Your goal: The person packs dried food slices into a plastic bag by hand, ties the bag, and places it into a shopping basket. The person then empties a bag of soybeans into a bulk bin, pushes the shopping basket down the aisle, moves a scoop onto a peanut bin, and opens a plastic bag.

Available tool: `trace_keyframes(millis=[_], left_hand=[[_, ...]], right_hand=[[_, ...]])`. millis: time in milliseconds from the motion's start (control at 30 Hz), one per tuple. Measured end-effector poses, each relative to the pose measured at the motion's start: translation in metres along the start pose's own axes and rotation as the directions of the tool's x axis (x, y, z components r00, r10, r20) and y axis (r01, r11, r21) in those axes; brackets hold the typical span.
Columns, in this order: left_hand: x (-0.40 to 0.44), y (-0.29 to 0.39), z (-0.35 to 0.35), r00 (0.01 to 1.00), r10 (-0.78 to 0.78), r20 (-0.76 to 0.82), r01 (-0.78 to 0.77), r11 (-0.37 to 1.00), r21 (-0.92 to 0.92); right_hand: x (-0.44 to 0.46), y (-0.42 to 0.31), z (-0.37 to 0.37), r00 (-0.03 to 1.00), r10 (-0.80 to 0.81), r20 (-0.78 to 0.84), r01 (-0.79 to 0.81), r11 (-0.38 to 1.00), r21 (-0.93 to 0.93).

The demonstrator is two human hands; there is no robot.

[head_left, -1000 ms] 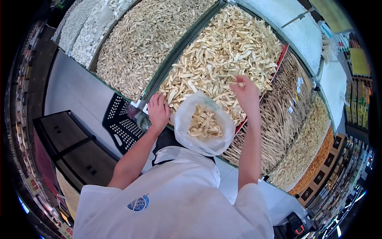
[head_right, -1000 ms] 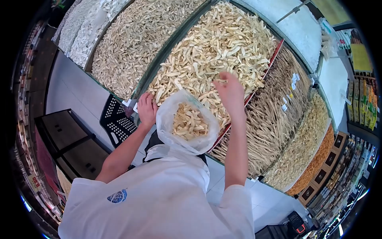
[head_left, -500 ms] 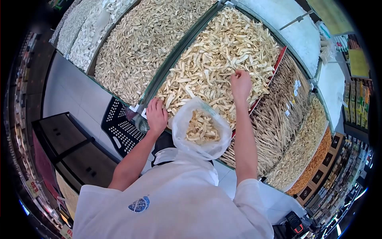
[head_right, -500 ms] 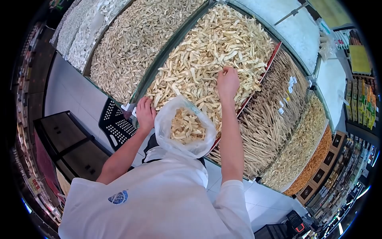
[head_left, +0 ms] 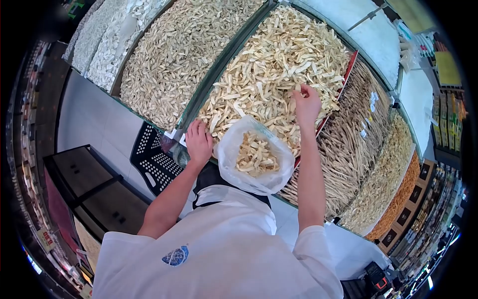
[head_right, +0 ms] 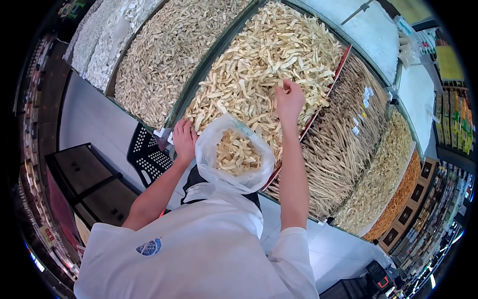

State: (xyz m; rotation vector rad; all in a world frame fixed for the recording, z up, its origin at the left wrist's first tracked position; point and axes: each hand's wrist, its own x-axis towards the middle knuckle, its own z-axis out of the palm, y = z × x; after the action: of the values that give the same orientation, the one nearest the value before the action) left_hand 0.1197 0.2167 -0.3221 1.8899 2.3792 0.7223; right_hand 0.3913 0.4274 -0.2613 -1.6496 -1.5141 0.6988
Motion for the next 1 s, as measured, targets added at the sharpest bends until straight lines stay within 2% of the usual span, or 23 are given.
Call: trace_keyframes(millis=[67,100,200,267,300,367,400,467,533,600,667,767,867,900,1000], left_hand=[[-0.004,0.0,0.0,1.0,-0.004,-0.007,0.004,1.0,-0.013],[-0.003,0.001,0.0,1.0,-0.005,-0.001,0.005,1.0,-0.019],[-0.003,0.0,-0.001,1.0,-0.008,0.006,0.008,1.0,-0.021],[-0.004,-0.001,0.001,1.0,-0.003,-0.002,0.003,1.0,-0.004],[-0.004,-0.002,0.0,1.0,-0.007,0.001,0.007,1.0,-0.002],[-0.004,0.001,-0.001,1.0,-0.012,0.009,0.012,1.0,-0.004],[-0.004,0.001,0.0,1.0,-0.008,0.009,0.008,1.0,-0.003],[-0.004,0.0,-0.001,1.0,-0.004,0.01,0.004,1.0,0.003],[-0.002,0.0,-0.001,1.0,-0.004,0.0,0.004,1.0,-0.003],[-0.005,0.001,-0.003,1.0,-0.008,0.005,0.008,1.0,-0.009],[-0.003,0.002,-0.004,1.0,-0.01,0.012,0.01,1.0,-0.011],[-0.002,0.002,-0.004,1.0,-0.009,0.01,0.009,1.0,0.003],[-0.003,0.001,-0.003,1.0,-0.008,0.006,0.008,1.0,0.006],[-0.003,0.001,-0.002,1.0,-0.014,0.007,0.014,1.0,0.003],[-0.003,0.001,-0.003,1.0,-0.03,0.009,0.03,1.0,0.001]], right_hand=[[-0.009,-0.017,-0.023,0.998,0.068,-0.008,-0.067,0.994,0.087],[-0.013,-0.03,-0.038,0.996,0.078,0.032,-0.082,0.986,0.143],[-0.043,-0.085,-0.08,0.96,0.235,0.151,-0.273,0.908,0.318],[-0.072,-0.094,-0.092,0.946,0.122,0.299,-0.241,0.883,0.403],[-0.085,-0.097,-0.094,0.92,0.011,0.391,-0.176,0.904,0.389],[-0.106,-0.099,-0.089,0.767,-0.08,0.637,-0.17,0.931,0.322],[-0.111,-0.101,-0.086,0.632,-0.059,0.773,-0.22,0.943,0.251],[-0.099,-0.108,-0.087,0.637,-0.116,0.762,-0.031,0.984,0.176],[-0.076,-0.096,-0.073,0.8,-0.105,0.59,0.045,0.992,0.117],[-0.028,-0.077,-0.053,0.926,-0.059,0.373,0.116,0.984,-0.133],[0.017,-0.058,-0.024,0.969,-0.083,0.233,0.144,0.956,-0.257],[0.058,-0.015,0.026,0.971,-0.171,0.166,0.23,0.857,-0.461],[0.048,-0.055,0.031,0.984,-0.006,0.178,0.133,0.696,-0.706],[0.049,-0.051,0.033,0.985,-0.019,0.17,0.135,0.701,-0.7],[0.057,-0.006,0.042,0.977,-0.058,0.207,0.155,0.857,-0.492]])
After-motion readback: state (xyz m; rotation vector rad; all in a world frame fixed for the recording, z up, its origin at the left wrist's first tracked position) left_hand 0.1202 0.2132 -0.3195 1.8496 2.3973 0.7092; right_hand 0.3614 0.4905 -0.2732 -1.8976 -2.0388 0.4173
